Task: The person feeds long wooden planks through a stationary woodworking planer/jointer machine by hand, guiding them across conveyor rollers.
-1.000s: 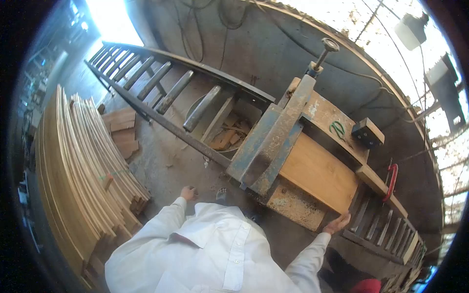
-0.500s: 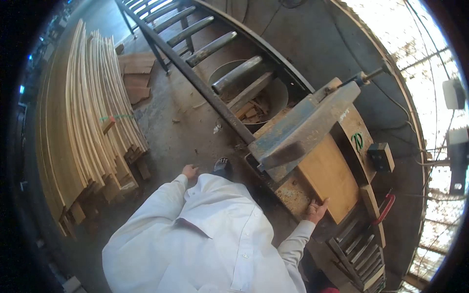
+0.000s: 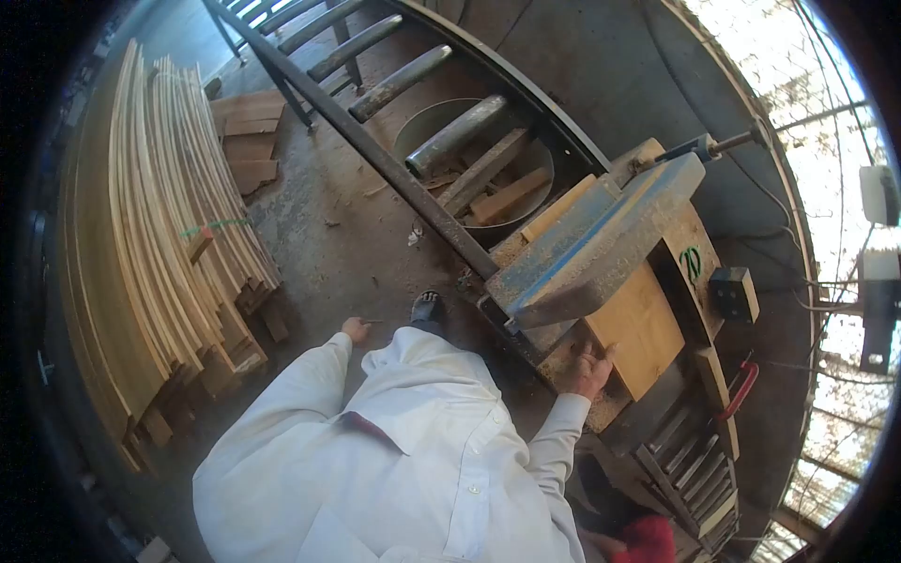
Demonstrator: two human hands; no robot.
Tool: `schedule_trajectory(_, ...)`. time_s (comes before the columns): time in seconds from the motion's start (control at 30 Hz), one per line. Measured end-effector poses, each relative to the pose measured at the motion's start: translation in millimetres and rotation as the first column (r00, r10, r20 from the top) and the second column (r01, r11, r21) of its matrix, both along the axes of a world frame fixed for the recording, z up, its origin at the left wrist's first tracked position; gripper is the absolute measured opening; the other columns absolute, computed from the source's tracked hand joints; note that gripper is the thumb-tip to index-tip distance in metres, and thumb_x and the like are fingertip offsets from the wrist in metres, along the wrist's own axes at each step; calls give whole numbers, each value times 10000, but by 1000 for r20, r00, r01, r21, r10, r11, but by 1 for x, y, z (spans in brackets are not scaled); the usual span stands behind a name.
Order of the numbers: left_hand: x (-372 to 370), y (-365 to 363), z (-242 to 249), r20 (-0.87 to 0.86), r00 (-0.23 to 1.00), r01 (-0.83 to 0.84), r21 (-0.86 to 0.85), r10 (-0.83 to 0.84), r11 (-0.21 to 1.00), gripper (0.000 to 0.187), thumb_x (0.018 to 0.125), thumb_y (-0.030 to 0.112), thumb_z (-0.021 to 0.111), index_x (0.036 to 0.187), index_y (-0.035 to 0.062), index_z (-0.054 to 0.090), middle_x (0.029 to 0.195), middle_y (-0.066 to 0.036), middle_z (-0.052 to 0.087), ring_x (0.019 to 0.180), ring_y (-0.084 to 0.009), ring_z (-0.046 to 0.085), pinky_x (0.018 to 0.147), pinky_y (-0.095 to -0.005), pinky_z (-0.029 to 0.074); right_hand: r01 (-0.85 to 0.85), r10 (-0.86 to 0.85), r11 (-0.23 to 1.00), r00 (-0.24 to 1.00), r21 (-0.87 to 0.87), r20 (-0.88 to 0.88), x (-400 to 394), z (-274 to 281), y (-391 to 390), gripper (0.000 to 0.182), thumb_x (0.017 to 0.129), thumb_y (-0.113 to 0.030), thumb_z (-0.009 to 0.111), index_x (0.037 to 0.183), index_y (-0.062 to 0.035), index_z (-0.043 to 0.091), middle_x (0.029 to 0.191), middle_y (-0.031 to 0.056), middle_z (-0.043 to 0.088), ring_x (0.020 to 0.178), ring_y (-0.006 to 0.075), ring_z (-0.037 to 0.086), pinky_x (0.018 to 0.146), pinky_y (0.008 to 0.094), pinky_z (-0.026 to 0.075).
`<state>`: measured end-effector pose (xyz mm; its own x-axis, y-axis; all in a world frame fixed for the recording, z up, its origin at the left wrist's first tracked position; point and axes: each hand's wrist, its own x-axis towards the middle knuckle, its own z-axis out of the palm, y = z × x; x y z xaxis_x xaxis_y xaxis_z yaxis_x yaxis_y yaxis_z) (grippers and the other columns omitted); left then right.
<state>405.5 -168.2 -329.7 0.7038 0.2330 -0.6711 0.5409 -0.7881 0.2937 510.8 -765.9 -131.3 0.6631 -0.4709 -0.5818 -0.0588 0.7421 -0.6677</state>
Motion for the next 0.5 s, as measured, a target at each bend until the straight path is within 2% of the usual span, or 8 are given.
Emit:
schedule_trajectory(0.1,52,3,18,78,985,-141,-130,152,981,325,886,296,614,947,-11,702,927,-187,727,805,-308,718,740,-395,574,101,-101,995,995,-11,-9,-11,13,4,407,955,-273,659,1258,-26,546,1134,131,647,955,236,646,649,266,541)
schedule_trajectory(0.13,67,1,29,54,958,-261,-252,283,932,317,893,277,613,967,-22,688,910,-187,723,783,-293,717,702,-389,574,129,-129,992,991,14,-20,-19,16,1,401,954,-277,660,1252,-31,553,1138,130,645,965,235,642,654,266,544)
schedule_trajectory(0.2,95,-6,51,-42,861,-464,-472,506,750,305,906,240,609,1007,-43,660,876,-185,716,738,-264,716,626,-377,575,193,-190,979,981,65,-38,-43,17,-15,389,952,-284,662,1239,-40,565,1146,127,640,983,233,635,663,267,551)
schedule_trajectory(0.3,113,-17,73,114,892,-339,-472,438,814,268,921,196,603,1027,-48,637,856,-161,707,668,-225,698,546,-350,559,425,-425,905,905,-7,-25,-76,10,-34,441,951,-297,664,1293,-50,537,1158,111,640,969,234,626,778,370,568)
schedule_trajectory(0.37,106,-20,57,151,911,-258,-516,383,817,273,922,208,601,1022,-40,652,866,-173,706,651,-233,694,559,-358,558,499,-499,867,867,5,-18,-99,25,-42,453,950,-287,663,1319,-62,525,1214,104,614,1075,249,589,903,441,517)
schedule_trajectory(0.4,100,-26,63,280,947,-77,-287,160,955,314,925,243,591,1055,-33,662,908,-194,711,738,-255,705,640,-396,565,550,-550,835,835,11,-8,-109,33,-46,460,950,-283,662,1331,-68,518,1242,100,601,1128,257,570,966,476,492)
schedule_trajectory(0.47,74,-36,47,408,909,12,-227,84,974,437,888,354,586,1065,-32,688,970,-232,709,932,-377,684,821,-458,526,606,-606,795,795,13,16,-136,28,-81,392,952,-223,650,1297,-70,542,1239,96,612,1125,278,588,956,503,500)
schedule_trajectory(0.5,63,-31,26,330,940,122,-99,-83,988,416,875,350,591,1014,-23,709,958,-243,706,926,-401,683,813,-464,531,646,-646,763,763,6,30,-157,30,-105,359,953,-193,643,1279,-70,555,1238,95,618,1123,288,597,952,517,504)
